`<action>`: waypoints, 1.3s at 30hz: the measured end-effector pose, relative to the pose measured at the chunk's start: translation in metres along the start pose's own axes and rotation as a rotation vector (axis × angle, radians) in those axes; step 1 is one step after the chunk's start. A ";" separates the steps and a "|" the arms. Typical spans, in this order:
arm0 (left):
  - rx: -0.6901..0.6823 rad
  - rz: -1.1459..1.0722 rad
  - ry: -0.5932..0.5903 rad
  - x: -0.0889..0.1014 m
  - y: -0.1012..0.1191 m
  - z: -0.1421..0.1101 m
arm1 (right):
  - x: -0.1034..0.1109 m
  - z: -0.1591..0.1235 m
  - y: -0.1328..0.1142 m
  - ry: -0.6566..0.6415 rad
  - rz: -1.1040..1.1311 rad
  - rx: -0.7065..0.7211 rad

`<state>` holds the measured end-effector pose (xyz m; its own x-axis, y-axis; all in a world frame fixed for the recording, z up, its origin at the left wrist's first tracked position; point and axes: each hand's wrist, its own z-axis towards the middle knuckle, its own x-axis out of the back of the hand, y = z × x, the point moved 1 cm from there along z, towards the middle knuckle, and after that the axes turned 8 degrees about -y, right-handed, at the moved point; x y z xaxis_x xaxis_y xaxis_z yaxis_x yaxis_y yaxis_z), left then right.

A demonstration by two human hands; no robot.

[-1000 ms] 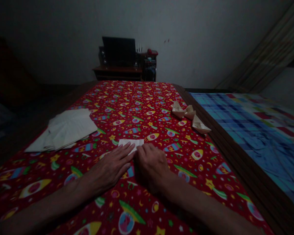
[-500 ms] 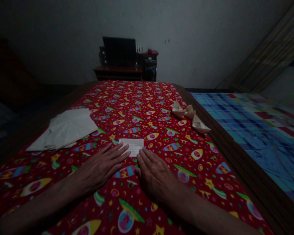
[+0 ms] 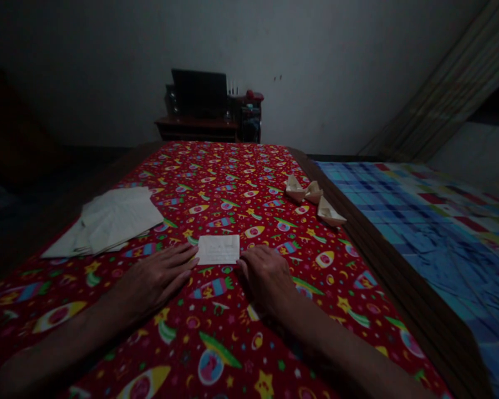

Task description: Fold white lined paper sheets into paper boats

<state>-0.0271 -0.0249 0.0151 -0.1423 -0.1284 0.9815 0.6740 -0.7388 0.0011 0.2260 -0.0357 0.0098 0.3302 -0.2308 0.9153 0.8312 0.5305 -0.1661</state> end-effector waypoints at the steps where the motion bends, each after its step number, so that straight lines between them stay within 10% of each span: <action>1: -0.011 -0.019 0.033 -0.001 0.001 0.001 | 0.000 0.003 0.002 -0.012 0.001 -0.072; 13: -0.021 -0.095 0.163 -0.007 0.002 0.000 | -0.015 0.023 0.007 -0.112 0.457 -0.328; 21: -0.008 -0.035 0.343 0.020 0.011 0.003 | 0.016 0.021 -0.009 0.322 0.043 0.218; 26: -0.155 -0.049 0.258 0.016 0.019 0.001 | 0.007 0.007 -0.027 0.106 -0.212 0.459; 39: -0.019 -0.482 0.060 0.000 0.023 0.000 | 0.000 0.003 -0.009 -0.218 0.392 0.128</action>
<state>-0.0115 -0.0416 0.0150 -0.4767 0.1939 0.8574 0.5078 -0.7354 0.4487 0.2174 -0.0385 0.0127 0.4954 0.1773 0.8504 0.5957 0.6431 -0.4812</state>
